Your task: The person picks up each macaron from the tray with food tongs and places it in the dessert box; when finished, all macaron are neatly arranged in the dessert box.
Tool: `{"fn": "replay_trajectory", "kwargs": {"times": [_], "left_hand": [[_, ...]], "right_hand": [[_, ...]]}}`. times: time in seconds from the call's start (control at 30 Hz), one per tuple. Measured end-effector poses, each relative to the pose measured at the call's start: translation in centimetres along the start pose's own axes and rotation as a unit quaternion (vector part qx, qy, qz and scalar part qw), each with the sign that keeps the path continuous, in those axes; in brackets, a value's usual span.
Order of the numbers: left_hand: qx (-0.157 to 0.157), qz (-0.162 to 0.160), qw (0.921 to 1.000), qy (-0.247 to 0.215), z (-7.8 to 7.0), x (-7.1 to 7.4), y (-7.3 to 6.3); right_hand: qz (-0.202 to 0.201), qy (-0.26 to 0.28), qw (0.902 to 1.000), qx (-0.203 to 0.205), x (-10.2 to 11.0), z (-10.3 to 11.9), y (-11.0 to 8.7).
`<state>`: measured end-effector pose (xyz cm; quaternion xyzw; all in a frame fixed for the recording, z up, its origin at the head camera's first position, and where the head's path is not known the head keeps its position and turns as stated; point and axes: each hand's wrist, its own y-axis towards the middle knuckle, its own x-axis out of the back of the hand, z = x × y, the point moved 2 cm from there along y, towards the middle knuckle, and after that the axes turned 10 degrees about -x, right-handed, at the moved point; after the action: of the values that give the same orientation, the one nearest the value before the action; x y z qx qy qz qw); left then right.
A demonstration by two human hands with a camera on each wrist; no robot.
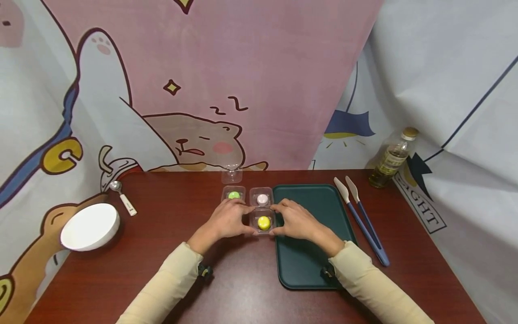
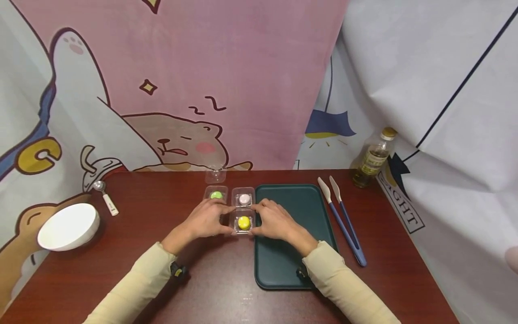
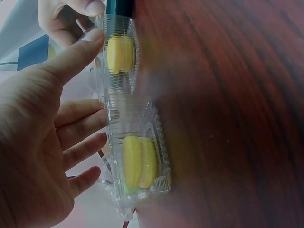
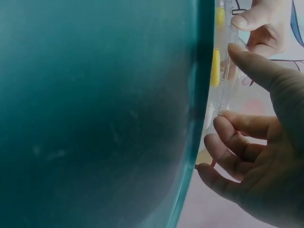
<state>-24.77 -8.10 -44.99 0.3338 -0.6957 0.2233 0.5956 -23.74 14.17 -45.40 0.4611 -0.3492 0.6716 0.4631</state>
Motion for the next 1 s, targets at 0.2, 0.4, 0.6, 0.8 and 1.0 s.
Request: {"fn": "replay_trajectory", "kwargs": {"times": [0.2, 0.4, 0.6, 0.8, 1.0], "left_hand": [[-0.002, 0.001, 1.0000, 0.000, 0.0, 0.0, 0.0], [0.004, 0.010, 0.9999, 0.009, -0.3, 0.2, 0.1], [0.008, 0.015, 0.9998, 0.015, -0.8, 0.2, 0.1], [0.018, 0.023, 0.9995, 0.016, -1.1, 0.3, 0.1], [0.016, 0.020, 0.9996, 0.014, -1.0, 0.1, 0.0]], "right_hand": [[0.005, -0.007, 0.9999, -0.007, 0.1, 0.3, -0.1], [0.005, -0.015, 0.9998, -0.008, 0.2, 0.5, -0.1], [0.008, -0.021, 0.9997, -0.008, 0.1, 0.8, -0.2], [0.010, -0.027, 0.9996, -0.006, -0.1, 0.9, -0.2], [0.006, -0.030, 0.9995, -0.003, 0.0, 0.9, -0.3]]}}
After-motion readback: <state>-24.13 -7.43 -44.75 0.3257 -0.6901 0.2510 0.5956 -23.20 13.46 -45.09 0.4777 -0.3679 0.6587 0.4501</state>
